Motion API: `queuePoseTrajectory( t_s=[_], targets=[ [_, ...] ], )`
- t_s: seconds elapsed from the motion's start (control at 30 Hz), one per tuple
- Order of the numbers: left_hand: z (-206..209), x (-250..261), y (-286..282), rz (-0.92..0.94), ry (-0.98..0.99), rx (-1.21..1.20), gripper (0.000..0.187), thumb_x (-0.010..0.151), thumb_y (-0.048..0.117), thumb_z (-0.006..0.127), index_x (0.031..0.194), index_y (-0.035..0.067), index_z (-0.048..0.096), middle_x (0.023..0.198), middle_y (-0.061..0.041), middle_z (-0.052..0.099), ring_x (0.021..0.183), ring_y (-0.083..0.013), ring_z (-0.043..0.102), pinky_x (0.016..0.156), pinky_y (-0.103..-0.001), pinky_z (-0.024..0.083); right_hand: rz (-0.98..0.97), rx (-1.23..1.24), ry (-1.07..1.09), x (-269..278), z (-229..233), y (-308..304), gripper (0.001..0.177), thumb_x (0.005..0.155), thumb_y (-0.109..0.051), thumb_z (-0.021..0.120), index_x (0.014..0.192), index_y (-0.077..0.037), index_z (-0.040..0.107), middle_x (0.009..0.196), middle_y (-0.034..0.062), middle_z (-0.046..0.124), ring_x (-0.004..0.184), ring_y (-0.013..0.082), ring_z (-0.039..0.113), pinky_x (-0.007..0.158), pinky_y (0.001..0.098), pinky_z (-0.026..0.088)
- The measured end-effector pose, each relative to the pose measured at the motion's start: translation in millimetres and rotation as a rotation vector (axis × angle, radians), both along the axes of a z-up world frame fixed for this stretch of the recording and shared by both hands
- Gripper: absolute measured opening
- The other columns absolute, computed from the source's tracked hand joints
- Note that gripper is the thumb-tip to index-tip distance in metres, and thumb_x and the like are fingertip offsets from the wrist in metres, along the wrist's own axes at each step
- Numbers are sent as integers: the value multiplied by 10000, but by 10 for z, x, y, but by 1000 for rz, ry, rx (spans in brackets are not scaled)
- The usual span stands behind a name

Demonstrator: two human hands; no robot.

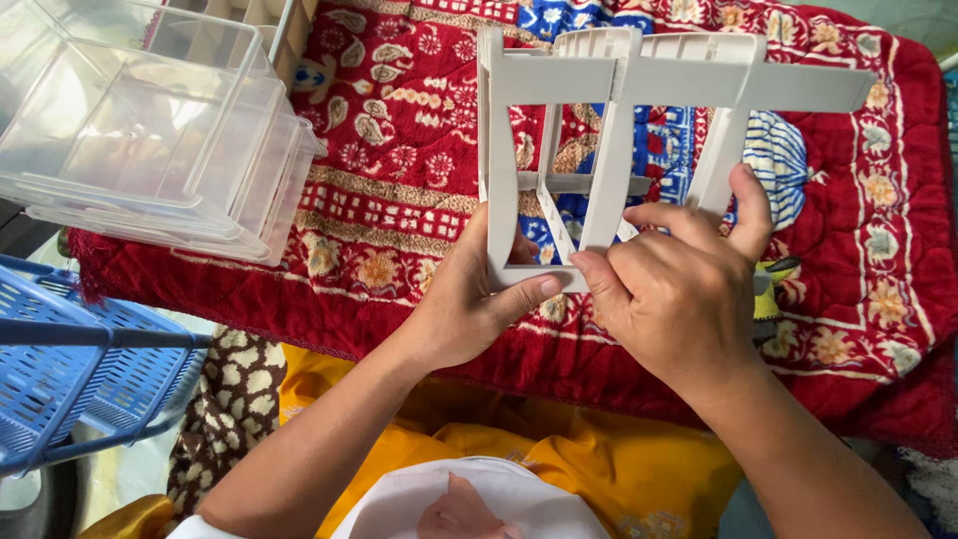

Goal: The person wipes white plastic furniture parts with a yellow cloth, then assembles two frames together and wipes a white compartmentalized tray. The person handles the parts one at a time, turning them over to clean different sides.

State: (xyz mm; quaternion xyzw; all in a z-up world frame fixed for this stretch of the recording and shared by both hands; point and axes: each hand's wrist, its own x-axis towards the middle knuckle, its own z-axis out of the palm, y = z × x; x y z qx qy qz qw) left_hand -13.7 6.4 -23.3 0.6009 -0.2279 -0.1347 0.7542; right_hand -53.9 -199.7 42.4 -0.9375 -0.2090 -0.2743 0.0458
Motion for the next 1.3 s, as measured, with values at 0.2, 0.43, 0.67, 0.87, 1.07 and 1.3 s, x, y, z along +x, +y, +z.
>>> queuePoseTrajectory(
  t_s=[0.2, 0.43, 0.67, 0.87, 1.07, 1.3],
  targets=[
    [-209, 119, 87, -8, -48, 68, 503, 930, 106, 770, 1319, 52, 456, 1050, -44, 627, 954, -116, 662, 798, -289, 590, 56, 12, -121, 1, 77, -85, 174, 973, -273, 828, 931, -118, 763, 949, 41, 718, 1107, 242, 673, 1247, 574, 170],
    [-490, 199, 196, 12, -123, 263, 494, 831, 81, 858, 1202, 54, 534, 966, -30, 657, 922, -109, 670, 788, -280, 596, -110, 16, -164, 48, 255, -163, 433, 897, -356, 891, 1179, -55, 759, 1298, 143, 537, 1277, 349, 496, 1193, 577, 233],
    [-423, 67, 226, 111, -160, 69, 425, 936, 121, 784, 1259, 37, 521, 1026, -33, 646, 958, -115, 652, 847, -273, 576, -68, 27, -21, 35, 214, -54, 345, 923, -299, 919, 1168, -113, 761, 1404, 87, 591, 1271, 238, 550, 1239, 551, 222],
    [-20, 132, 178, 171, 11, -117, 586, 976, 165, 711, 1441, 92, 361, 1111, -84, 744, 1054, -161, 736, 860, -315, 618, -85, -79, 3, -41, 287, 25, 290, 856, -246, 889, 1068, -80, 780, 1275, 40, 694, 1242, 304, 589, 1156, 517, 243],
    [155, 148, 158, 50, -171, -231, 722, 1034, 3, 689, 1594, 181, 270, 1350, -100, 637, 1178, -193, 695, 1024, -382, 637, -50, -79, 98, -58, 328, 68, 291, 848, -247, 839, 1056, -68, 744, 1182, 63, 707, 1124, 260, 632, 1090, 464, 328],
    [21, 118, 213, 1, -107, -172, 474, 1047, -72, 705, 1404, 101, 446, 1143, -82, 678, 1082, -134, 673, 933, -284, 578, -17, -17, 227, -75, 295, 19, 276, 904, -227, 781, 1097, -43, 708, 1064, 89, 703, 875, 281, 700, 776, 422, 523]
  ],
)
